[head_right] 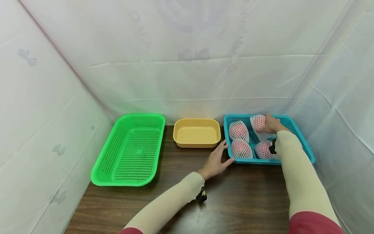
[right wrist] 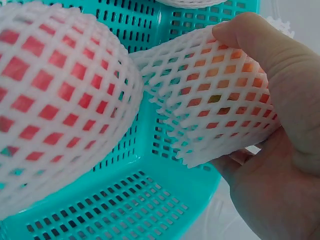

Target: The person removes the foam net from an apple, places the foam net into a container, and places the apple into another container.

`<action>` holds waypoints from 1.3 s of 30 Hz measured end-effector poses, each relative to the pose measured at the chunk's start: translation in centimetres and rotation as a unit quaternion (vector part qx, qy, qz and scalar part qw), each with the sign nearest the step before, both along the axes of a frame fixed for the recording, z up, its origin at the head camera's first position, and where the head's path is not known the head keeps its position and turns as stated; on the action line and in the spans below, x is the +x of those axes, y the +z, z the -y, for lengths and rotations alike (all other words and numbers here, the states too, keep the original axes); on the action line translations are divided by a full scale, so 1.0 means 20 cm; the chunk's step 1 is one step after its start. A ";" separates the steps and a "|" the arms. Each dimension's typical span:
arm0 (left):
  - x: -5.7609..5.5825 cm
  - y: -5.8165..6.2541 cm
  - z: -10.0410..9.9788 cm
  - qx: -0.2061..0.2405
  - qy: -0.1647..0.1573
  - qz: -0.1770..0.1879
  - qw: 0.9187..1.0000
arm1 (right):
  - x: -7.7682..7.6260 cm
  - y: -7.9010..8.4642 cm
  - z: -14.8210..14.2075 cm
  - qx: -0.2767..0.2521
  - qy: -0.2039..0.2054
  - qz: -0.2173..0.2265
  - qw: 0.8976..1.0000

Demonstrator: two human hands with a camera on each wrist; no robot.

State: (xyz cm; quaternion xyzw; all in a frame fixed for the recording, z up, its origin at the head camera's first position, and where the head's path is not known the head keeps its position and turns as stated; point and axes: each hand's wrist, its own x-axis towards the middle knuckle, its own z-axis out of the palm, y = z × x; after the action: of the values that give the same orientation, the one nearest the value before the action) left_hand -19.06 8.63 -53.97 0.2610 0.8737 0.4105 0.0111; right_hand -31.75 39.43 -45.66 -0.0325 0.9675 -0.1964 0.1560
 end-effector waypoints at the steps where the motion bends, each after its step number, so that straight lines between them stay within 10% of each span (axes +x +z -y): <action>1: -0.01 0.00 0.01 -0.002 -0.003 0.000 1.000 | 0.00 0.00 0.00 -0.001 0.001 -0.001 1.000; 18: -0.09 0.05 0.12 -0.018 -0.027 -0.007 0.999 | -0.01 -0.01 0.03 -0.039 0.032 -0.066 0.997; 39: -0.15 0.04 0.23 0.106 -0.002 -0.007 0.994 | 0.01 0.04 0.09 -0.066 0.073 -0.128 0.987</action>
State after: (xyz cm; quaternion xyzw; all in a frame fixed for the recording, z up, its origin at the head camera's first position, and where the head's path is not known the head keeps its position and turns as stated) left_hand -21.96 4.05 -53.08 0.2649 0.8251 0.4986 -0.0217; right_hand -31.57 37.61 -44.82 -0.1379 0.9594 -0.2425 0.0422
